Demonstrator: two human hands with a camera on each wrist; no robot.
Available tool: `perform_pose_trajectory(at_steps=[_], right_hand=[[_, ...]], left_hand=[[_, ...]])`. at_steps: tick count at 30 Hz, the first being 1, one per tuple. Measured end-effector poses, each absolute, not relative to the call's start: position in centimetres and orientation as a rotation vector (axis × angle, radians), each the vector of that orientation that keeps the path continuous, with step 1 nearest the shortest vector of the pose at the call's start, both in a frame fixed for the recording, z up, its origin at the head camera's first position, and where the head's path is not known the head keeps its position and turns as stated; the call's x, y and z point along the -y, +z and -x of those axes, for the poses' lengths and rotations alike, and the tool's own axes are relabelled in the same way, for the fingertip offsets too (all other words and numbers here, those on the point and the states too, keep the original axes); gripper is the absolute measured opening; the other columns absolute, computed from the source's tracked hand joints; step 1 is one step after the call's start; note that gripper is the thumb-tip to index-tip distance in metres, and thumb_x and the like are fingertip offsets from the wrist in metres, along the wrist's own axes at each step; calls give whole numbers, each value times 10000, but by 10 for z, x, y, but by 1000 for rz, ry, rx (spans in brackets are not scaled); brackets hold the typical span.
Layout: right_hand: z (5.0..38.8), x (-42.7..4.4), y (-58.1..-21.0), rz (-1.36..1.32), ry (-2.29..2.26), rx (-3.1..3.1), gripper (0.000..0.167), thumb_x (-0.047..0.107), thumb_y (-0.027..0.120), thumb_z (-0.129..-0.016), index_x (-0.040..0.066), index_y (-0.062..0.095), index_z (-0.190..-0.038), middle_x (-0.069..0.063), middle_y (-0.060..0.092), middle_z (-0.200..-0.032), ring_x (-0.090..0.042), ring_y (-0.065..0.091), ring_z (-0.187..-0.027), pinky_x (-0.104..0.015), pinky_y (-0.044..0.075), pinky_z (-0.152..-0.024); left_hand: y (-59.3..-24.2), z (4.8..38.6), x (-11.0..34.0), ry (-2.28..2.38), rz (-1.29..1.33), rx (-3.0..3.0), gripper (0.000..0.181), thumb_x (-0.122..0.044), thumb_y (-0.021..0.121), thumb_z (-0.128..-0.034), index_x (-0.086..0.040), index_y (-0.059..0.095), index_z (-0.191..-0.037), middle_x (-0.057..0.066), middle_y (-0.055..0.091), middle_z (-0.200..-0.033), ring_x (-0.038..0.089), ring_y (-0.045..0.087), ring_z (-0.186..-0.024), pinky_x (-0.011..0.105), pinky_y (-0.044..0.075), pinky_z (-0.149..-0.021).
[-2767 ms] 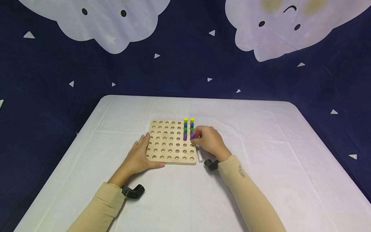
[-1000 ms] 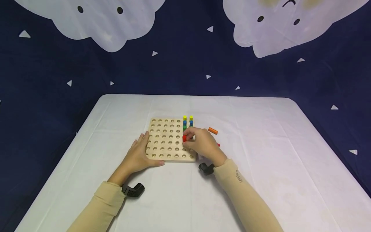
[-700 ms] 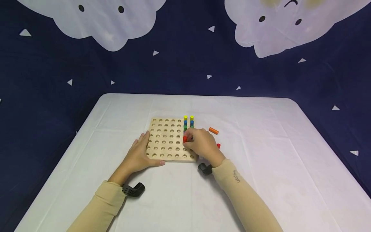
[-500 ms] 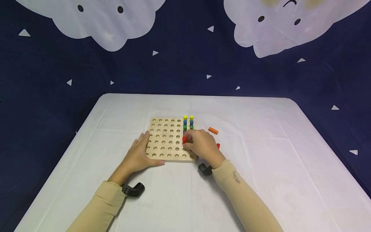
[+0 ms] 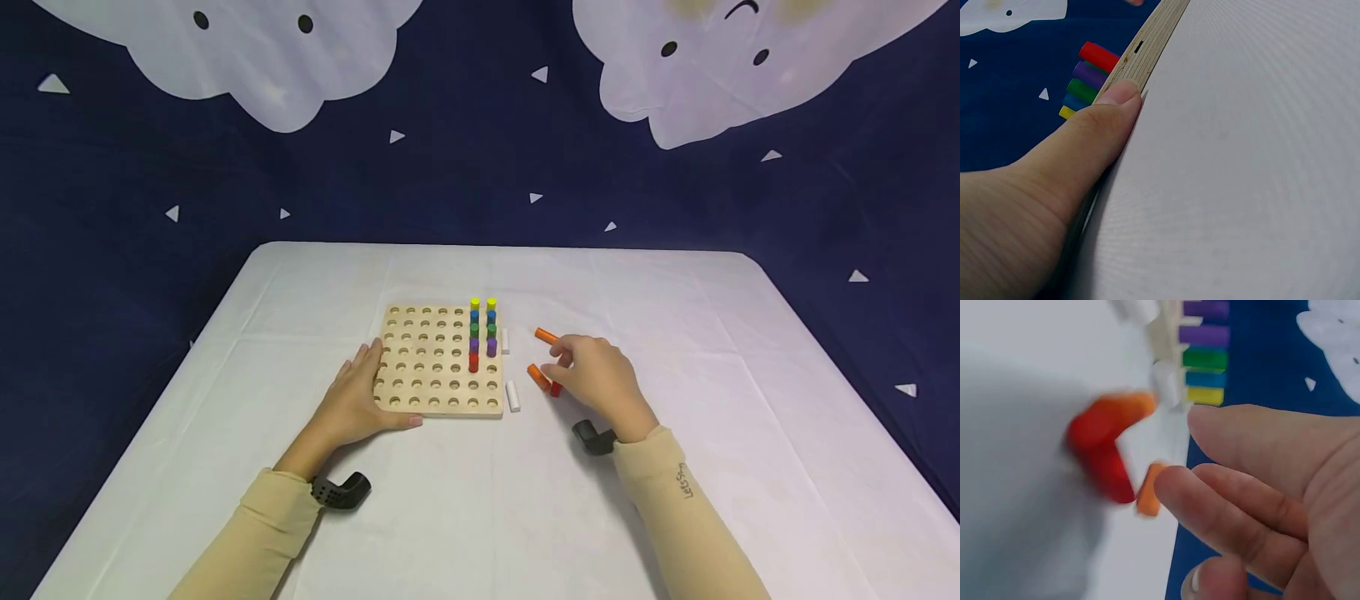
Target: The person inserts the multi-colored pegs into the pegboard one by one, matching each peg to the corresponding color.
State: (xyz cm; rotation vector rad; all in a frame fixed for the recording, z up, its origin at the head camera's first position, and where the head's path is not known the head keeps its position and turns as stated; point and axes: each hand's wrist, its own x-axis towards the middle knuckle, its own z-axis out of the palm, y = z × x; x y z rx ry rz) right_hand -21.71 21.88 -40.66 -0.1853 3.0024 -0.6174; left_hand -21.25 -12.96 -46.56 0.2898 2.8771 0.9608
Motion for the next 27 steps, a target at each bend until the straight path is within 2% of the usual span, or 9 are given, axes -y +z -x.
perform_pose_trajectory(at_steps=[8,16,22,27], right_hand=[[212,-229,-411,72,-532,-2909,227,386,744,-855,159,738,-870,57,696,-747,-151,587,-682,-278,417,-564],[216,-225,-411,91,-494,-2896,195,314,751,-847,137,727,-925,48,739,-829,-155,616,-740,-301,446,-623],[220,-220,-412,128,-411,-2918,175,239,749,-838,121,729,-966,1,712,-854,-182,604,-736,-322,458,-605],[221,-219,-415,187,-377,-2960,144,190,734,-872,109,737,-991,-40,717,-897,-201,614,-741,-361,495,-603]], left_hand=[[-465,213,130,960,-287,-2875,1479,-665,880,-533,-18,74,-1590,228,135,-1646,354,85,-1549,486,62,-1276],[-465,212,130,959,-287,-2872,1478,-666,879,-537,-18,70,-1590,227,139,-1646,352,84,-1550,475,56,-1278],[-466,212,130,966,-294,-2875,1475,-662,881,-537,-7,78,-1587,236,144,-1642,363,88,-1547,488,61,-1276],[-464,212,129,962,-302,-2882,1474,-658,883,-535,3,87,-1584,241,146,-1640,361,96,-1547,481,62,-1278]])
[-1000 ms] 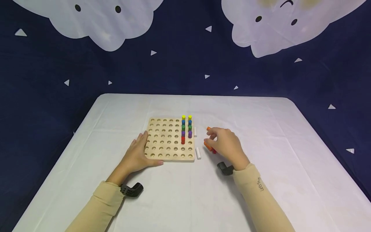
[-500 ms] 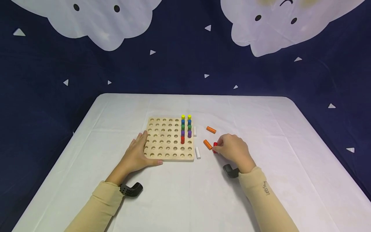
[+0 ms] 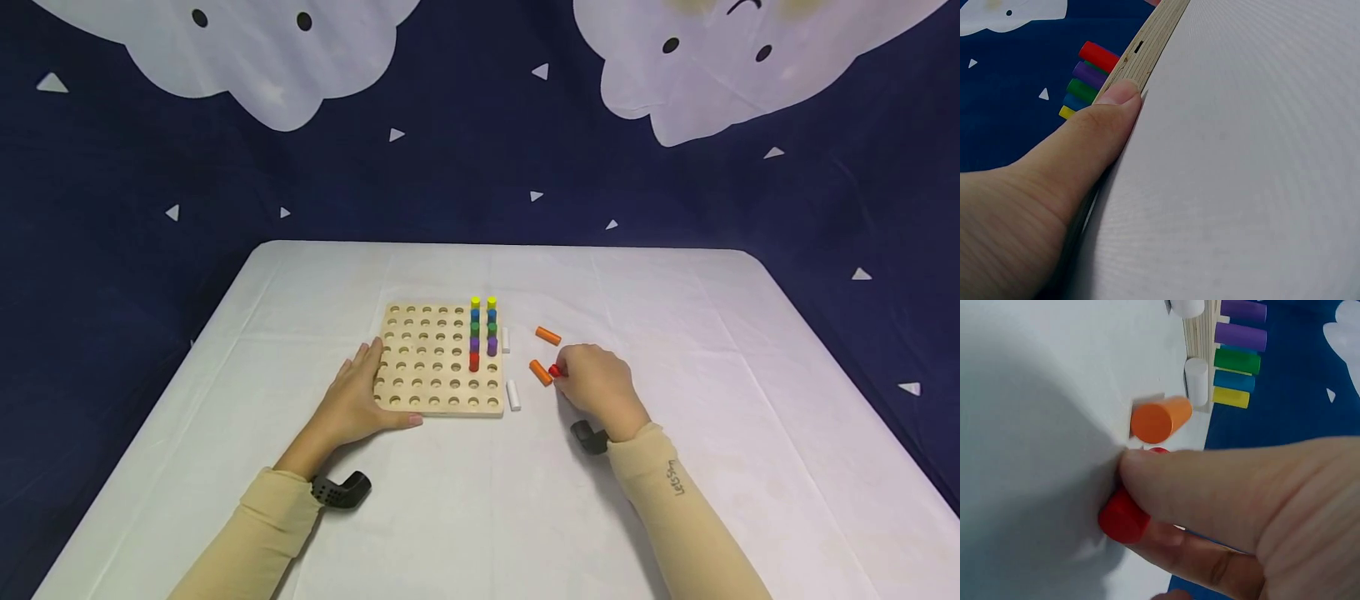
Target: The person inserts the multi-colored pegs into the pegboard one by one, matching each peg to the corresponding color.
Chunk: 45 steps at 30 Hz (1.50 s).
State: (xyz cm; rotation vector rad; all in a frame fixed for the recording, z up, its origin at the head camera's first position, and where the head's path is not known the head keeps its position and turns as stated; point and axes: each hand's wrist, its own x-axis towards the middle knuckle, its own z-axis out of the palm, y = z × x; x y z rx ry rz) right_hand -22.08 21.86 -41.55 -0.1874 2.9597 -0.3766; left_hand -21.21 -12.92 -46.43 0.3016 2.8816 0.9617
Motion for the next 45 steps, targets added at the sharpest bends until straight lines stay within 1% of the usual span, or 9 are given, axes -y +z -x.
perform_pose_trajectory(at_steps=[9,16,20,26,33,37,41,43,45], right_hand=[[226,-213,-419,268,-619,-3011,200,258,717,-912,119,693,-1053,-31,724,-971,-174,580,-734,-303,445,-648],[234,-192,-421,274,-1080,-2831,172,220,761,-862,141,669,-983,-49,724,-997,-152,530,-532,-264,442,-514],[239,-179,-425,273,-1177,-2791,170,239,794,-835,158,679,-931,-43,729,-994,-168,555,-576,-275,489,-520],[243,-166,-430,346,-1179,-2801,150,251,809,-825,179,697,-893,-5,736,-963,-171,579,-806,-293,477,-671],[240,-163,-426,343,-1096,-2821,122,245,806,-818,206,704,-872,10,723,-954,-196,513,-666,-306,427,-603],[238,-163,-424,340,-1064,-2831,121,240,814,-808,201,714,-865,18,724,-927,-187,508,-684,-311,424,-609],[238,-163,-425,359,-1029,-2845,131,236,832,-792,193,722,-849,33,730,-885,-182,514,-674,-391,461,-838],[239,-162,-425,377,-1001,-2861,126,230,833,-793,191,727,-849,36,734,-869,-181,521,-653,-446,406,-1020],[239,-162,-424,381,-974,-2868,122,233,828,-798,187,739,-867,35,740,-871,-177,528,-645,-469,357,-1086]], left_hand=[[-466,214,129,946,-303,-2884,1484,-669,880,-527,-3,83,-1586,232,150,-1642,358,102,-1547,479,68,-1278],[-466,213,129,951,-285,-2878,1485,-678,876,-527,-16,78,-1590,231,139,-1644,352,97,-1548,480,66,-1278],[-465,213,130,955,-281,-2878,1488,-672,880,-524,-10,79,-1588,239,143,-1642,359,98,-1547,487,68,-1277],[-464,212,129,950,-286,-2879,1496,-675,880,-520,-3,75,-1586,226,140,-1645,349,87,-1550,472,60,-1279],[-463,213,128,942,-293,-2892,1495,-678,879,-518,5,83,-1583,230,147,-1642,356,97,-1547,477,67,-1278],[-464,213,128,941,-297,-2893,1494,-676,879,-521,9,82,-1582,233,147,-1640,358,98,-1546,479,67,-1278],[-465,213,128,933,-304,-2893,1492,-679,877,-523,14,84,-1581,234,147,-1641,362,100,-1545,484,72,-1277],[-465,213,128,931,-304,-2895,1493,-679,877,-522,14,86,-1581,234,148,-1641,364,104,-1545,486,76,-1276],[-465,213,128,929,-300,-2897,1495,-679,878,-519,12,86,-1581,236,148,-1640,365,106,-1544,487,79,-1276]])
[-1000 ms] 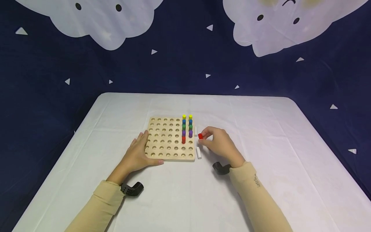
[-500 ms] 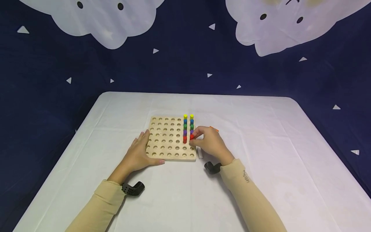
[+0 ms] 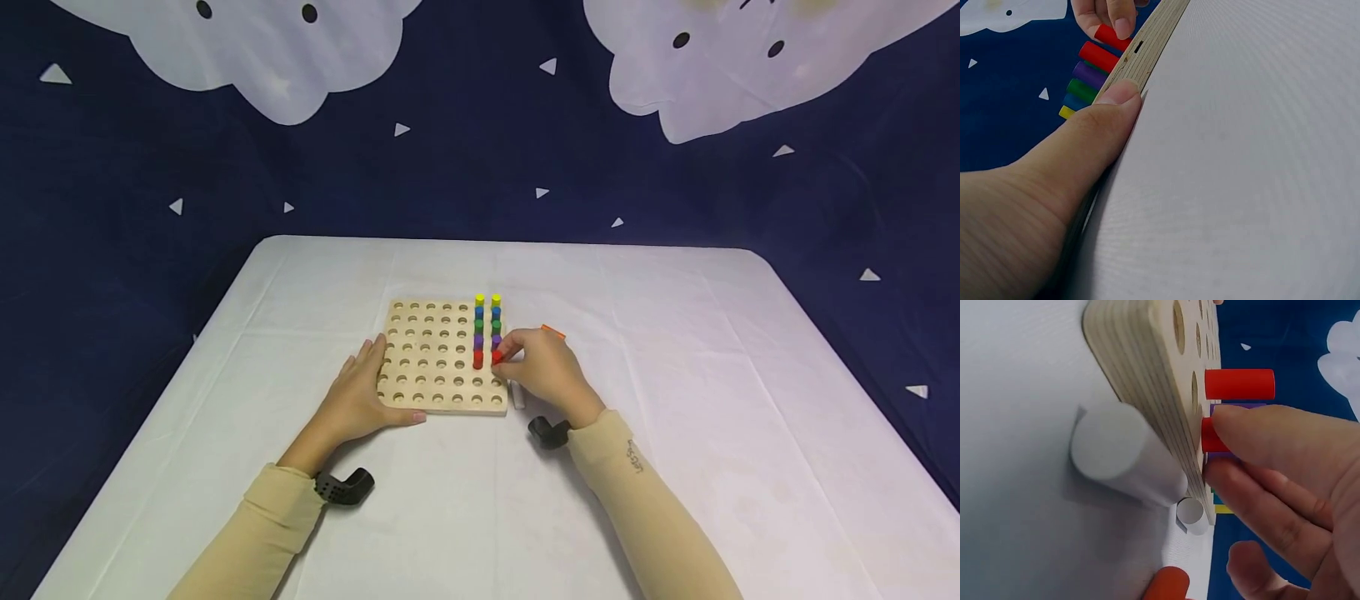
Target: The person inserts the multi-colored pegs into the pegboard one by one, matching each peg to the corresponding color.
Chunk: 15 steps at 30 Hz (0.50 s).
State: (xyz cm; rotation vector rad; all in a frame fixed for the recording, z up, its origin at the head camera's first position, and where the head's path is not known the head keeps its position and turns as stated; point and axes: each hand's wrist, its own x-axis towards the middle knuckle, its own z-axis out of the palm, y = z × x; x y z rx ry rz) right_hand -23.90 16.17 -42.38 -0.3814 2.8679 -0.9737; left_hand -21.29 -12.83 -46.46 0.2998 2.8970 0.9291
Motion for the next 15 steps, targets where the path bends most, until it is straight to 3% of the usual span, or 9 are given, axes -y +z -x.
perform_pose_trajectory(at_steps=[3,6,9,15], right_hand=[[239,-164,-420,378,-939,-2858,158,259,823,-804,173,763,-922,28,752,-906,-162,540,-659,-440,415,-1038],[238,-171,-413,346,-944,-2823,228,276,801,-828,143,767,-1011,-5,757,-964,-174,566,-650,-357,511,-767],[240,-179,-409,280,-938,-2835,261,292,753,-873,130,758,-1077,-33,754,-1009,-217,579,-663,-309,463,-596],[256,-179,-413,200,-728,-2939,313,358,633,-954,121,742,-1127,-42,746,-1078,-256,618,-962,-429,512,-827]], left_hand=[[-464,213,128,934,-291,-2895,1499,-680,878,-518,6,79,-1583,234,142,-1641,358,102,-1546,480,74,-1277],[-464,213,129,934,-292,-2892,1498,-680,877,-521,5,73,-1584,231,136,-1643,353,95,-1547,475,69,-1278],[-463,214,128,930,-299,-2894,1495,-675,878,-525,8,74,-1583,230,133,-1643,351,93,-1548,473,67,-1278],[-464,213,128,930,-299,-2897,1492,-670,881,-525,11,78,-1582,228,143,-1643,351,98,-1548,474,67,-1278]])
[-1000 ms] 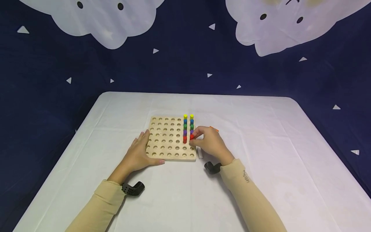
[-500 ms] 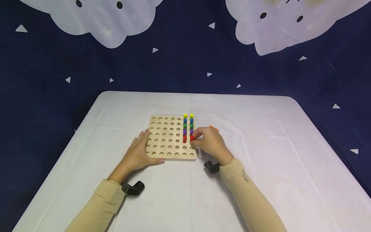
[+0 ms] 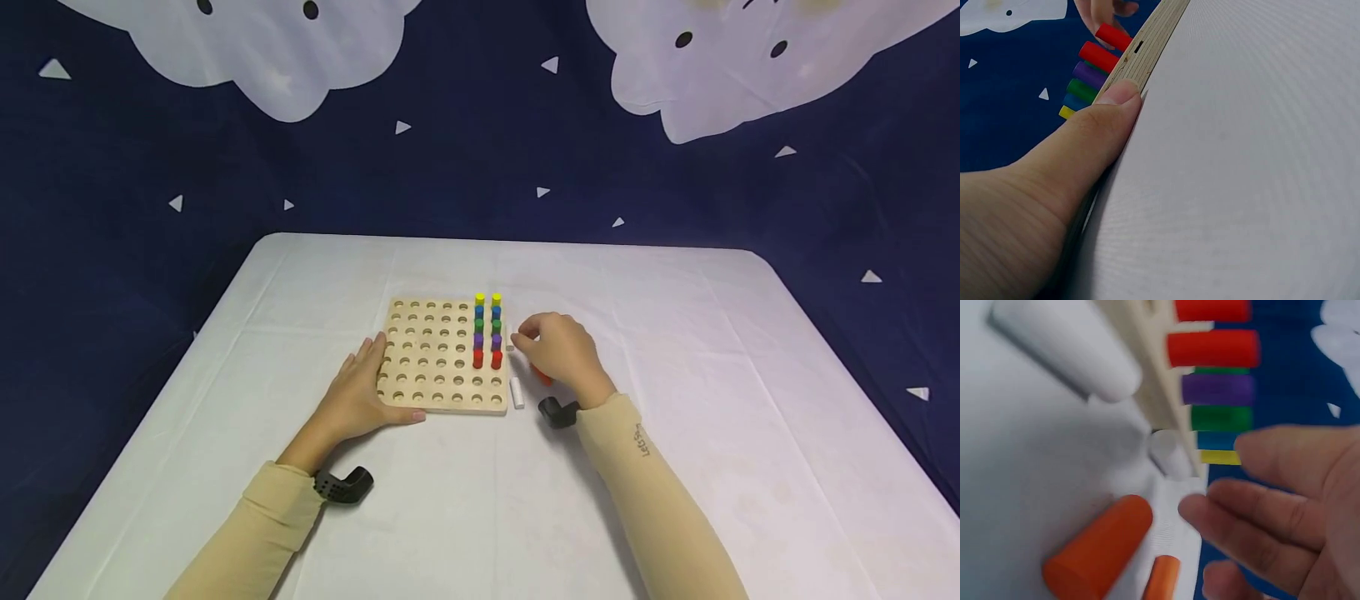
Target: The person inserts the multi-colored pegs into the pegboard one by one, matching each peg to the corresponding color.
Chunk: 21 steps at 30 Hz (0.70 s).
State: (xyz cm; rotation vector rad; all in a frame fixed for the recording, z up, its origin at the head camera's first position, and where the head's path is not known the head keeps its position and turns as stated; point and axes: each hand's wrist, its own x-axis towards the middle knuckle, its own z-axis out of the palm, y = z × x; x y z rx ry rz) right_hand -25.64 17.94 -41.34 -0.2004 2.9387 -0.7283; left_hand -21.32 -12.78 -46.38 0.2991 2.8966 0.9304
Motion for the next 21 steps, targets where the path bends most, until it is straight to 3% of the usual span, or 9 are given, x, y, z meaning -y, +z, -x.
perform_pose_trajectory(at_steps=[10,21], right_hand=[[280,-161,-415,141,-463,-2898,376,304,663,-930,43,687,-1199,-125,701,-1169,-275,637,-981,-474,532,-893],[290,-157,-401,175,-370,-2824,295,181,673,-889,54,713,-1151,-107,719,-1088,-259,620,-873,-445,525,-826]], left_hand=[[-464,213,128,944,-284,-2886,1488,-658,887,-527,5,75,-1584,232,138,-1643,353,94,-1548,476,67,-1278],[-465,213,128,955,-282,-2880,1483,-659,886,-530,-7,75,-1587,212,132,-1650,344,85,-1551,475,63,-1278]])
